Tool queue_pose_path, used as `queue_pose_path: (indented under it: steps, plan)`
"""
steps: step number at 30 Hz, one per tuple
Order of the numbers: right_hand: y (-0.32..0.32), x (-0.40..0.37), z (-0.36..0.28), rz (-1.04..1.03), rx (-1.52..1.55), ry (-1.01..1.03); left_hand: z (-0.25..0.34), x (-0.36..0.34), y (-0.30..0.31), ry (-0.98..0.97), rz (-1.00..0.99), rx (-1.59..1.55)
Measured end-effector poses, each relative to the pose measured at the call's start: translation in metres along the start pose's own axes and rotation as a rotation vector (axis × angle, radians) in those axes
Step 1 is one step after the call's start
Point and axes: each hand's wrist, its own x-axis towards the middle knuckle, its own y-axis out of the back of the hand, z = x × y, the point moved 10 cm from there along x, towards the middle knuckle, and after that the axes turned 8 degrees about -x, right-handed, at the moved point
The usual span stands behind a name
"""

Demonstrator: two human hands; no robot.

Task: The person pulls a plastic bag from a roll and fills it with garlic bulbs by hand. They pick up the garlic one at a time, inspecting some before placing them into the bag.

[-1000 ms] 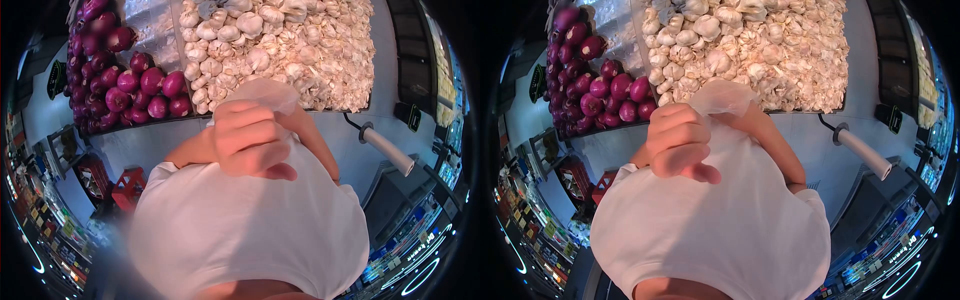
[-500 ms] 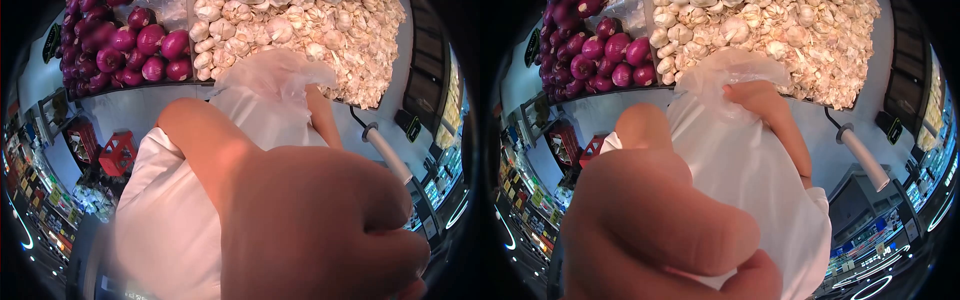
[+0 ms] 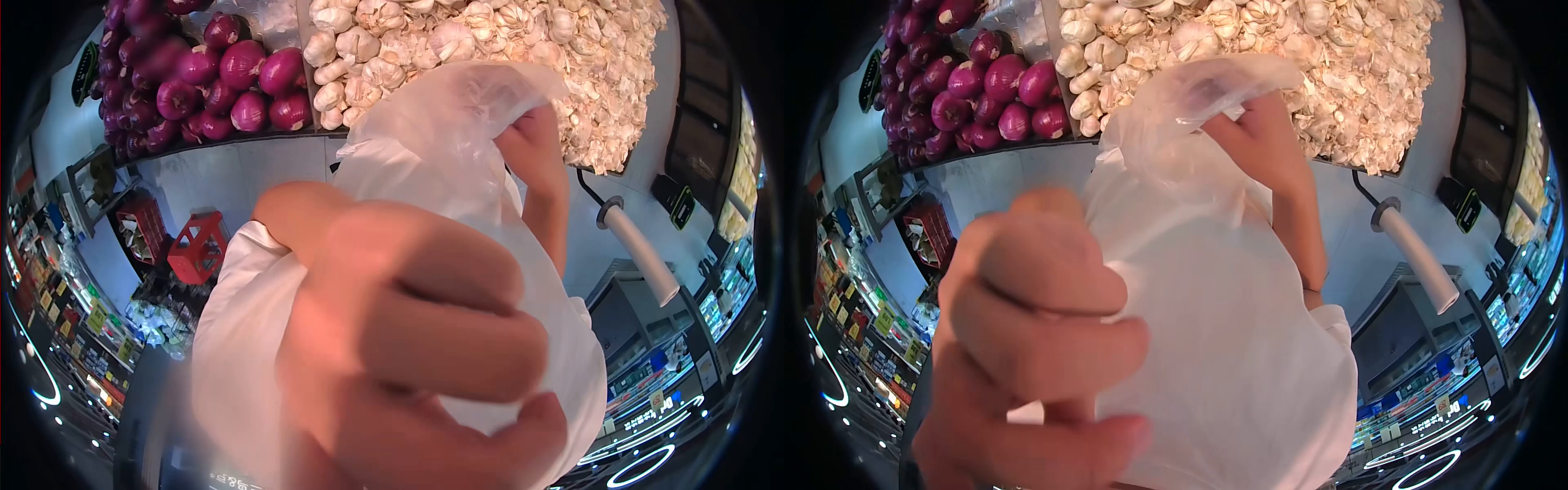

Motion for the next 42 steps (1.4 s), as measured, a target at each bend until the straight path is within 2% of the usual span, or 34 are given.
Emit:
queue_pose_path:
  steps: [2,5,7,8,10,11,12,15,18,22,23,25,26,28,33,42]
  plan:
    - [0.025,0.008,0.006,0.174,0.287,-0.005,-0.009,-0.007,0.002,0.017,-0.07,0.075]
    - [0.075,0.029,-0.009,0.534,-0.166,0.124,-0.044,-0.033,-0.005,0.076,-0.303,0.351]
    - [0.093,0.043,-0.02,0.699,-0.458,0.295,-0.072,-0.053,-0.013,0.158,-0.484,0.571]
    - [0.098,0.045,-0.026,0.776,-0.607,0.382,-0.077,-0.059,-0.013,0.186,-0.504,0.602]
    - [0.097,0.063,-0.015,0.7,-0.743,0.313,-0.089,-0.07,-0.011,0.235,-0.534,0.666]
    - [0.095,0.071,-0.009,0.661,-0.812,0.285,-0.088,-0.07,-0.008,0.233,-0.496,0.648]
    - [0.091,0.077,0.0,0.6,-0.739,0.284,-0.087,-0.07,-0.005,0.227,-0.458,0.631]
    - [0.082,0.085,0.012,0.526,-0.923,0.185,-0.071,-0.054,0.004,0.139,-0.344,0.594]
    - [0.087,0.084,0.018,0.64,-0.804,0.204,-0.046,-0.04,0.011,0.008,-0.251,0.539]
    - [0.095,0.091,0.015,0.659,-0.662,0.028,-0.009,-0.024,0.032,-0.165,-0.155,0.466]
    - [0.094,0.092,0.006,0.658,-0.766,0.1,0.004,-0.017,0.038,-0.224,-0.115,0.417]
    - [0.091,0.099,-0.003,0.642,-0.972,0.24,0.036,0.004,0.05,-0.203,0.054,0.297]
    - [0.094,0.099,-0.001,0.645,-0.933,0.187,0.047,0.011,0.051,-0.198,0.079,0.246]
    - [0.098,0.1,-0.001,0.641,-0.905,0.148,0.061,0.025,0.044,-0.201,0.07,0.197]
    - [0.103,0.1,0.003,0.639,-0.878,0.099,0.055,0.044,0.031,-0.202,0.006,0.146]
    - [0.106,0.097,0.013,0.729,-0.832,0.166,0.038,0.042,0.033,-0.143,-0.02,0.132]
